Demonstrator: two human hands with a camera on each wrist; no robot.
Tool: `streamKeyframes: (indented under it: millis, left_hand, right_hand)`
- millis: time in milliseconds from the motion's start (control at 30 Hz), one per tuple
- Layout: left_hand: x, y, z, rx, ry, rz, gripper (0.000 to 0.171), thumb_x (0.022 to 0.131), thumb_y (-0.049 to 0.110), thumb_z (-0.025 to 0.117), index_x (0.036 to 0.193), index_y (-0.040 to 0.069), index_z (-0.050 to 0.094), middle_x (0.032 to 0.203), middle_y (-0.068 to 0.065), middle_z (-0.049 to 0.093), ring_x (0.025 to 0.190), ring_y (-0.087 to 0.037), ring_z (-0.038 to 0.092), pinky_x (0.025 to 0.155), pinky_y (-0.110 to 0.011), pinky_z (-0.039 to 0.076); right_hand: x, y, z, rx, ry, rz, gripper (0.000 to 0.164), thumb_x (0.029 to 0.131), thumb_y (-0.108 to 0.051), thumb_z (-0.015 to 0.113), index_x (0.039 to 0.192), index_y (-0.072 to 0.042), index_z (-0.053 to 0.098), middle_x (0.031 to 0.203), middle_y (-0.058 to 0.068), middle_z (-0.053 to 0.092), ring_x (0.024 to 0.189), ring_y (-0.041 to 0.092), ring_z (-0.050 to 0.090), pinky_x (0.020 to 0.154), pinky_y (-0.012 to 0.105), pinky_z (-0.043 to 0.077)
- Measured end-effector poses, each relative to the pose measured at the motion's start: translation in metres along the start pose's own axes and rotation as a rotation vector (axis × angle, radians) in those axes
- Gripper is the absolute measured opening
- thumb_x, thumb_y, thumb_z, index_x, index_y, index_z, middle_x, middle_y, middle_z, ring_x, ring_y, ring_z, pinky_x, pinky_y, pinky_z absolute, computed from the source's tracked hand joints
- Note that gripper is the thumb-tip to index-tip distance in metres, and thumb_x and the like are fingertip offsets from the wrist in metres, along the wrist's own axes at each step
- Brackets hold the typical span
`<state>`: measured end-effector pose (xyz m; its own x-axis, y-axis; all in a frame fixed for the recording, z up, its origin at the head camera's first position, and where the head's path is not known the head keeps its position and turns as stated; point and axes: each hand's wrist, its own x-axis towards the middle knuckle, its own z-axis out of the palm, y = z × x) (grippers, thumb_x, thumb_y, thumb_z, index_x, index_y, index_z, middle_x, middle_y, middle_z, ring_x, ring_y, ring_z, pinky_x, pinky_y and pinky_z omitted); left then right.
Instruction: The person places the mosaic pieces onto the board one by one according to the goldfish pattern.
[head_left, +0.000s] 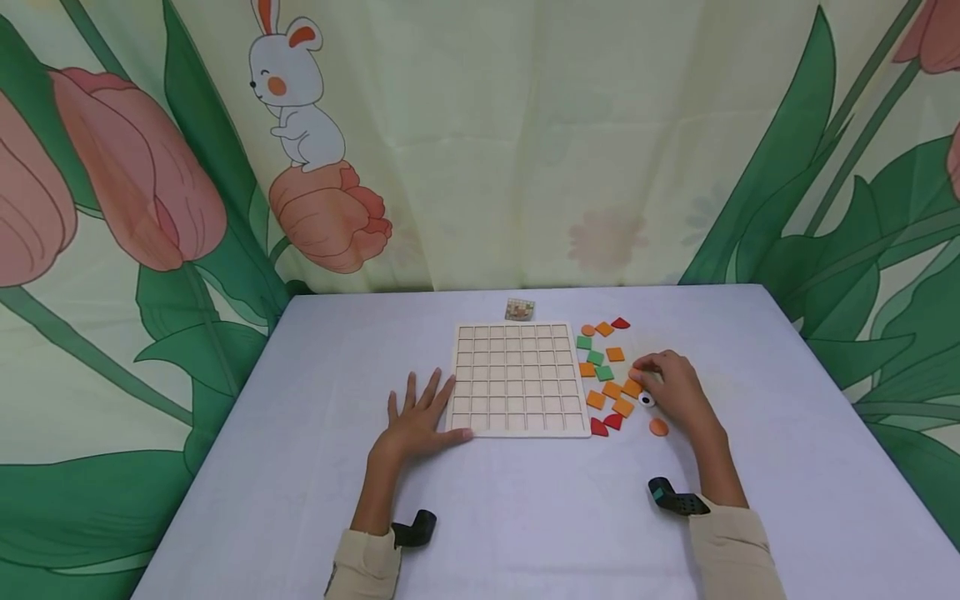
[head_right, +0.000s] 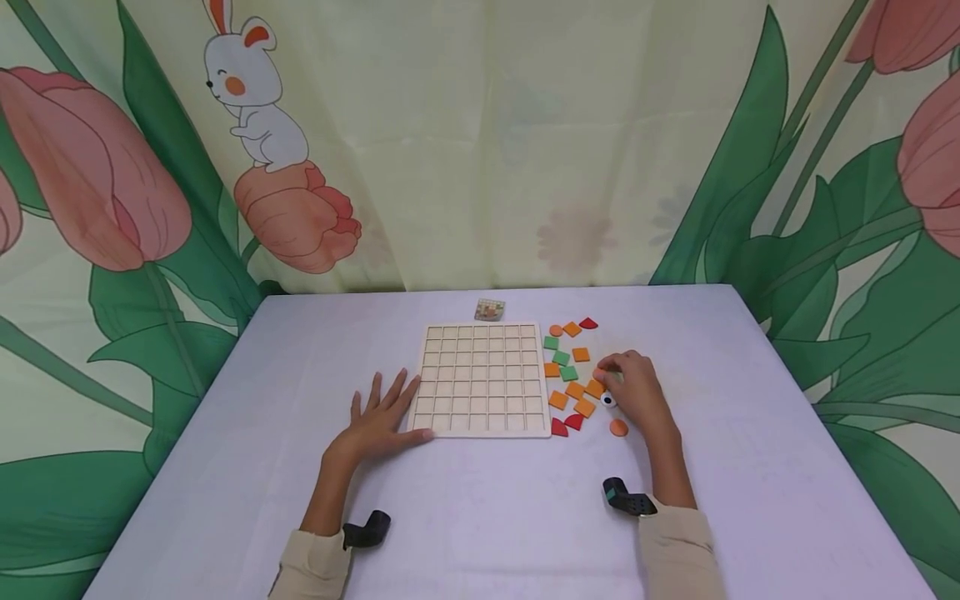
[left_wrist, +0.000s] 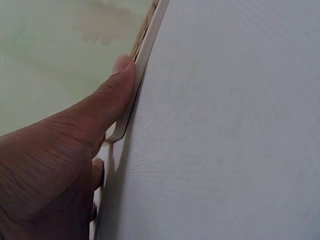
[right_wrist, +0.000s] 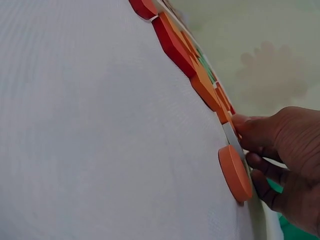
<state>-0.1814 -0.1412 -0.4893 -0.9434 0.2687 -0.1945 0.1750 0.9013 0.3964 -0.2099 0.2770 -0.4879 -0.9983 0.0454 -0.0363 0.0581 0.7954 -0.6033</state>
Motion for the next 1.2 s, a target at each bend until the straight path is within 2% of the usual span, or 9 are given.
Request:
streamKeyframes:
  millis: [533,833,1200]
  left_hand:
    - [-0.0008,-0.0006,-0.0009,0.017,0.009,-0.006,0.096,0.082,0.070,0.060,0.157,0.028,0.019,0.166,-0.001,0.006,0.151,-0.040,-0.011,0.114,-0.068,-0.004]
    - [-0.0016,0.0013,-0.0006,0.004,0.020,0.000,0.096,0.081,0.070,0.061,0.157,0.027,0.021,0.166,-0.002,0.008,0.151,-0.041,-0.010,0.114,-0.069,-0.003]
    - [-0.0008,-0.0003,0.0014,0.010,0.033,-0.002,0.096,0.081,0.071,0.061,0.157,0.028,0.021,0.166,-0.002,0.008,0.151,-0.040,-0.009,0.114,-0.068,-0.003]
  right_hand:
    - [0.0024,0.0043,-0.0013,-0.023,-0.043,-0.035,0.036,0.097,-0.023,0.061,0.126,0.000,0.061,0.127,0.024,0.053,0.123,0.042,0.043,0.102,0.060,0.041]
    - [0.0041,0.0010,-0.0021,-0.104,-0.056,-0.028,0.037,0.095,-0.023,0.064,0.121,0.003,0.061,0.125,0.025,0.051,0.119,0.040,0.043,0.101,0.056,0.045]
    - [0.0032,0.0015,-0.0024,-0.068,-0.046,-0.010,0.044,0.095,-0.024,0.063,0.128,0.005,0.055,0.128,0.026,0.051,0.121,0.041,0.043,0.101,0.057,0.044]
